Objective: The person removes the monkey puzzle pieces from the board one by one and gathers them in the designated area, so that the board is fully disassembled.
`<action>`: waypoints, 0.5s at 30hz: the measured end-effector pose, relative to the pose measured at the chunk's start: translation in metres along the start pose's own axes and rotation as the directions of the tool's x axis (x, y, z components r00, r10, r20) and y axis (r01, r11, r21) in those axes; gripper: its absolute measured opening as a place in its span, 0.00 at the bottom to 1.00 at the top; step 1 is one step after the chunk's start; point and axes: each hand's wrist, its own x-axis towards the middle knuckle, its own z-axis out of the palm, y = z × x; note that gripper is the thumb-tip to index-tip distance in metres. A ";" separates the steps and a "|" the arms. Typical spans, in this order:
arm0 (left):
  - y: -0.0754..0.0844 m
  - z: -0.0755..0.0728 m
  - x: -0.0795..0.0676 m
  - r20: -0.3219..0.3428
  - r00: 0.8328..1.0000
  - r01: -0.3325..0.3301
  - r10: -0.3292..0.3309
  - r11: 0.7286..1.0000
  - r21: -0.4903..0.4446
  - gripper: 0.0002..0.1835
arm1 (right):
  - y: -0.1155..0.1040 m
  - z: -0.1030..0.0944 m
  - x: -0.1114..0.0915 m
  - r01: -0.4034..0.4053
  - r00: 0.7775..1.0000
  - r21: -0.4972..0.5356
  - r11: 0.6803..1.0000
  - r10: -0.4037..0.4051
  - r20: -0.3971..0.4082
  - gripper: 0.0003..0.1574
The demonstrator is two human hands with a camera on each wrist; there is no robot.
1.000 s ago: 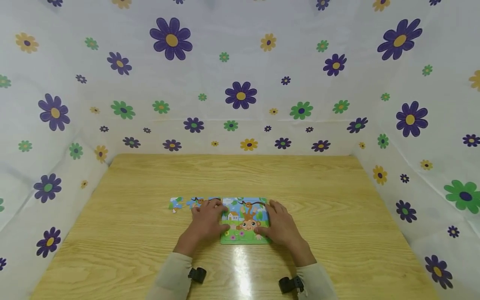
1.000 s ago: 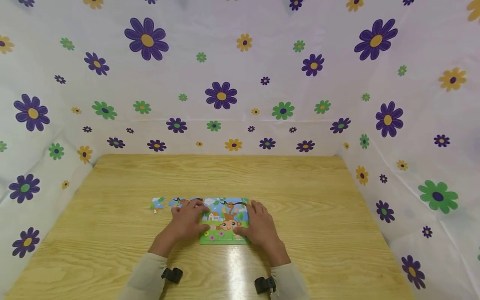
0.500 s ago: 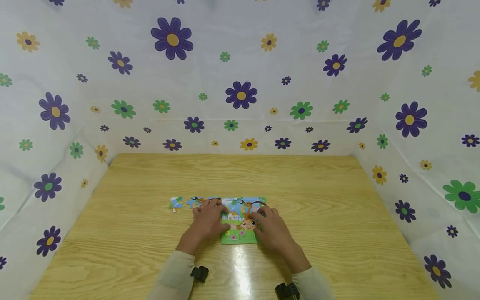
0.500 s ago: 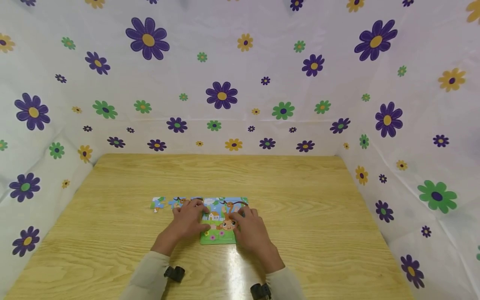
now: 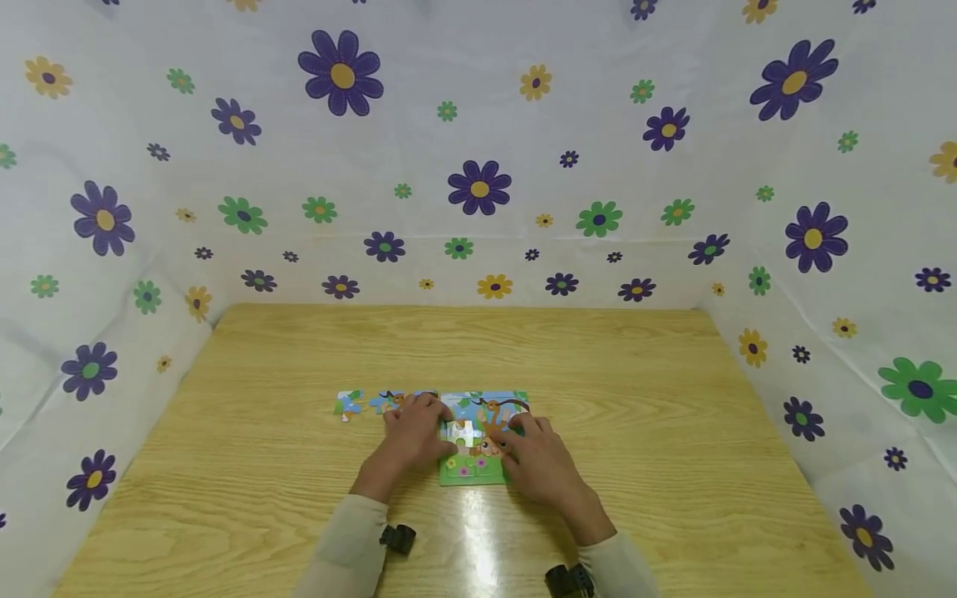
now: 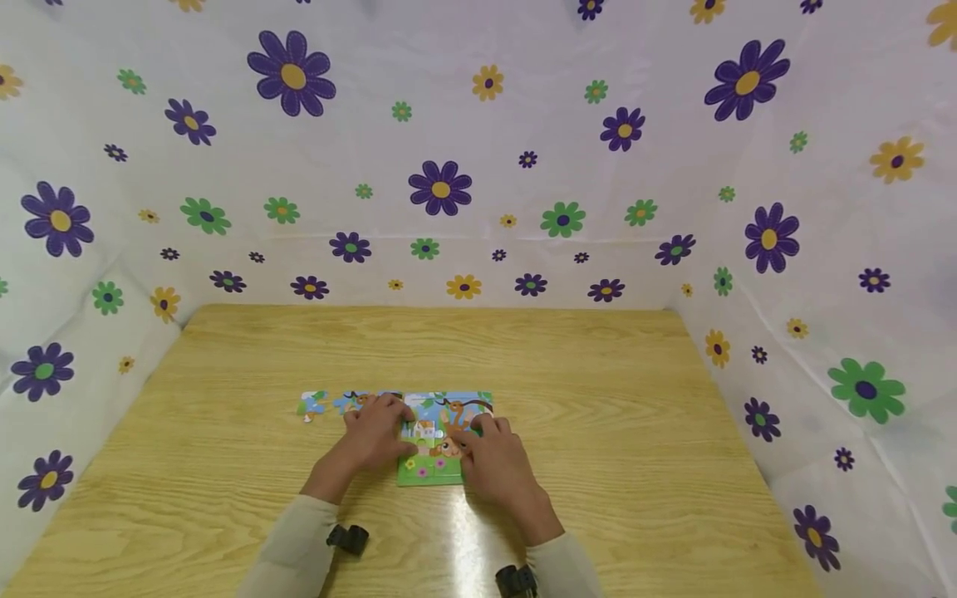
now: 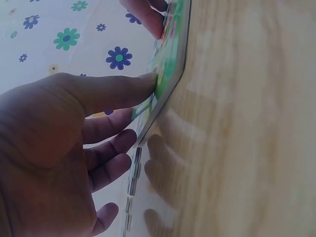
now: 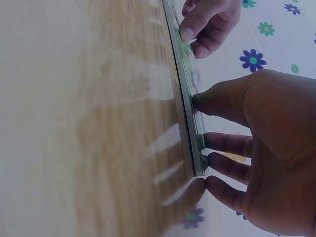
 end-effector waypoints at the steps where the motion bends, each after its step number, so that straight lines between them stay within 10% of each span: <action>1: 0.000 0.000 0.000 -0.008 1.000 -0.004 0.004 1.000 -0.001 0.21 | 0.000 0.000 0.000 0.001 1.000 -0.004 1.000 -0.001 -0.001 0.23; 15: 0.001 0.003 -0.007 -0.069 0.995 -0.072 0.066 0.994 -0.085 0.18 | 0.000 0.001 0.001 0.005 1.000 0.021 1.000 -0.004 -0.021 0.24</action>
